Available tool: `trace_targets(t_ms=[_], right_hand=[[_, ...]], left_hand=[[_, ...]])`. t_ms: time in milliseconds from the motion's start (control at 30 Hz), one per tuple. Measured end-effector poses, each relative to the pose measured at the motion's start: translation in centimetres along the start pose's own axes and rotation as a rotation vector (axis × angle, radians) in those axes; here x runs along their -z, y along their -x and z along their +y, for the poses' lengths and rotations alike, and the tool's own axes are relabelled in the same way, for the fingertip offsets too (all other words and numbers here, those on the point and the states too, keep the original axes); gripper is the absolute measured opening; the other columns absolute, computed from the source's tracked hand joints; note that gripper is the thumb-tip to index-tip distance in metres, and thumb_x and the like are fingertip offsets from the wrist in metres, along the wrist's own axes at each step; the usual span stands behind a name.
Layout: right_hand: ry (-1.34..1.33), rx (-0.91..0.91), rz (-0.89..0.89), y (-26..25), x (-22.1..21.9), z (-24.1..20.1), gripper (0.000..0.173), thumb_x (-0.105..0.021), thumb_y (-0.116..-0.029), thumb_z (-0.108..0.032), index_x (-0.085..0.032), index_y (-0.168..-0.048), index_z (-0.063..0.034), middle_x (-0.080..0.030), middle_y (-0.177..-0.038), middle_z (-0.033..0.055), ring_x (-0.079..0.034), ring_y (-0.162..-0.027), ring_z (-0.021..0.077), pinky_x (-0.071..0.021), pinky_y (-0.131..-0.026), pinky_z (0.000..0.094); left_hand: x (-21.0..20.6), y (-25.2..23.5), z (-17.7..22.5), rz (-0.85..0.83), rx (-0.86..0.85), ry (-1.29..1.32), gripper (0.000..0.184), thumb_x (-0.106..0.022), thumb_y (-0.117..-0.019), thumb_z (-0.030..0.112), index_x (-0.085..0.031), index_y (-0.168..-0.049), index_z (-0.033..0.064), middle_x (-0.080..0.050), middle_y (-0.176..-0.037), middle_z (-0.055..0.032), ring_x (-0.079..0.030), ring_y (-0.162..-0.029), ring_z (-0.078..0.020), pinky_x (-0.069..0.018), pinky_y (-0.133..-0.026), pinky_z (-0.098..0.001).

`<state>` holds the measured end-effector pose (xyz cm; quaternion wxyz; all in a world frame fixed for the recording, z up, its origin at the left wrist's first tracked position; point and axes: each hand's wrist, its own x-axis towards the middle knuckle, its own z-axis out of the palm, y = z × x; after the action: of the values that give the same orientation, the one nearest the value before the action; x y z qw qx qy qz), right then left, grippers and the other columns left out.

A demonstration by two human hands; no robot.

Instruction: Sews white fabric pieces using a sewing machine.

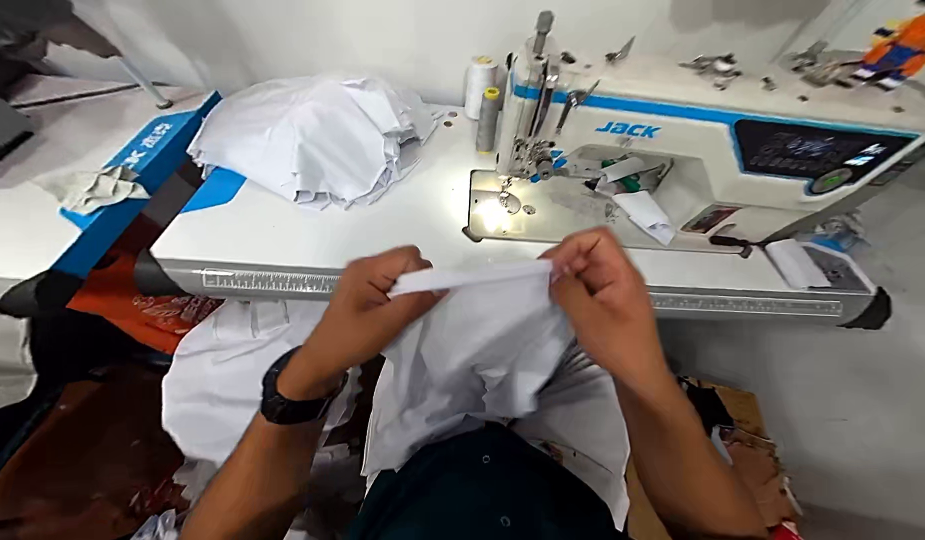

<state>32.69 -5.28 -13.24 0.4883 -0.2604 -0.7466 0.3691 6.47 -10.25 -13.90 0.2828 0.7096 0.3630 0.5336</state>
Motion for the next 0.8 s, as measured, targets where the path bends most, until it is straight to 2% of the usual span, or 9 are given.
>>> trace_targets(t_ms=[100,200,267,367,467,533,633,733,800], right_hand=[[0.069,0.176,-0.024,-3.3,2.7,-3.9,0.023,-0.056,-0.0969,0.001,-0.057,-0.12,0.001,-0.067,-0.09,-0.0016,-0.061,-0.073,-0.0007,-0.0524,-0.063,0.0141],[0.172,0.245,-0.139,-3.6,4.3,-5.9,0.039,-0.077,-0.0896,-0.013,-0.06,-0.123,-0.0017,-0.068,-0.088,-0.0045,-0.062,-0.072,-0.0007,-0.0544,-0.062,0.0137],[0.301,0.25,-0.26,-2.9,5.3,-6.2,0.043,-0.083,-0.0844,-0.024,-0.065,-0.12,-0.0064,-0.065,-0.079,-0.0071,-0.06,-0.066,-0.0015,-0.0516,-0.057,0.0139],[0.41,0.257,-0.416,-1.9,8.7,-5.4,0.017,-0.075,-0.0892,-0.03,-0.072,-0.095,-0.0145,-0.067,-0.077,-0.0103,-0.059,-0.066,-0.0039,-0.051,-0.057,0.0164],[0.245,0.14,-0.156,-3.0,12.3,-5.5,0.004,-0.074,-0.0906,-0.021,-0.073,-0.094,-0.0209,-0.069,-0.081,-0.0161,-0.061,-0.068,-0.0073,-0.0535,-0.061,0.0118],[0.13,0.052,0.042,-5.6,12.8,-5.5,0.009,-0.071,-0.0918,-0.017,-0.069,-0.098,-0.0231,-0.071,-0.085,-0.0171,-0.066,-0.074,-0.0052,-0.0583,-0.067,0.0163],[-0.014,-0.031,0.175,-10.5,12.9,-4.9,0.012,-0.06,-0.1006,-0.011,-0.065,-0.111,-0.0155,-0.073,-0.094,-0.0104,-0.071,-0.084,0.0014,-0.0622,-0.078,0.0234],[-0.075,0.064,0.228,-13.6,14.4,-5.4,0.012,-0.053,-0.1051,-0.012,-0.06,-0.115,-0.0118,-0.071,-0.099,-0.0057,-0.07,-0.09,0.0069,-0.0613,-0.085,0.0298],[-0.095,0.176,0.243,-13.6,15.6,-6.1,0.008,-0.053,-0.1051,-0.01,-0.061,-0.107,-0.0122,-0.072,-0.099,-0.004,-0.071,-0.096,0.0093,-0.0599,-0.093,0.0327]], left_hand=[[1.9,-2.8,4.0,0.036,-0.113,0.039,0.014,-0.067,-0.0972,0.025,-0.063,-0.084,0.0234,-0.062,-0.076,0.016,-0.058,-0.065,0.0068,-0.0499,-0.058,-0.0097],[4.1,-3.6,6.7,0.039,-0.181,-0.013,0.014,-0.068,-0.0965,0.024,-0.063,-0.084,0.0263,-0.062,-0.075,0.018,-0.059,-0.064,0.0075,-0.0503,-0.058,-0.0083],[5.7,-3.3,7.9,0.059,-0.216,-0.06,0.015,-0.069,-0.0957,0.023,-0.062,-0.083,0.0271,-0.062,-0.074,0.0174,-0.058,-0.063,0.0062,-0.0491,-0.057,-0.009],[9.6,-2.0,8.5,0.079,-0.27,-0.077,0.011,-0.07,-0.0956,0.024,-0.063,-0.088,0.0267,-0.064,-0.078,0.0163,-0.06,-0.067,0.0039,-0.0502,-0.06,-0.0118],[12.7,-4.7,7.8,0.11,-0.327,-0.235,0.007,-0.072,-0.0955,0.027,-0.065,-0.093,0.0263,-0.067,-0.084,0.0192,-0.063,-0.072,0.0063,-0.0538,-0.066,-0.013],[12.3,-8.6,7.7,0.13,-0.266,-0.348,0.012,-0.072,-0.0947,0.025,-0.06,-0.098,0.0234,-0.066,-0.083,0.0201,-0.064,-0.071,0.007,-0.0559,-0.066,-0.0147],[11.9,-14.6,6.3,0.25,-0.153,-0.348,0.02,-0.074,-0.0934,0.025,-0.056,-0.101,0.0188,-0.064,-0.081,0.0172,-0.065,-0.071,0.0039,-0.0589,-0.069,-0.0191],[12.7,-17.4,6.9,0.371,-0.069,-0.28,0.014,-0.074,-0.0933,0.026,-0.064,-0.099,0.0201,-0.068,-0.085,0.0153,-0.068,-0.078,0.0021,-0.0603,-0.074,-0.0221],[16.2,-16.2,5.0,0.295,-0.116,-0.208,0.005,-0.067,-0.0975,0.023,-0.067,-0.093,0.0239,-0.068,-0.085,0.0159,-0.066,-0.08,0.0041,-0.0572,-0.073,-0.0182]])
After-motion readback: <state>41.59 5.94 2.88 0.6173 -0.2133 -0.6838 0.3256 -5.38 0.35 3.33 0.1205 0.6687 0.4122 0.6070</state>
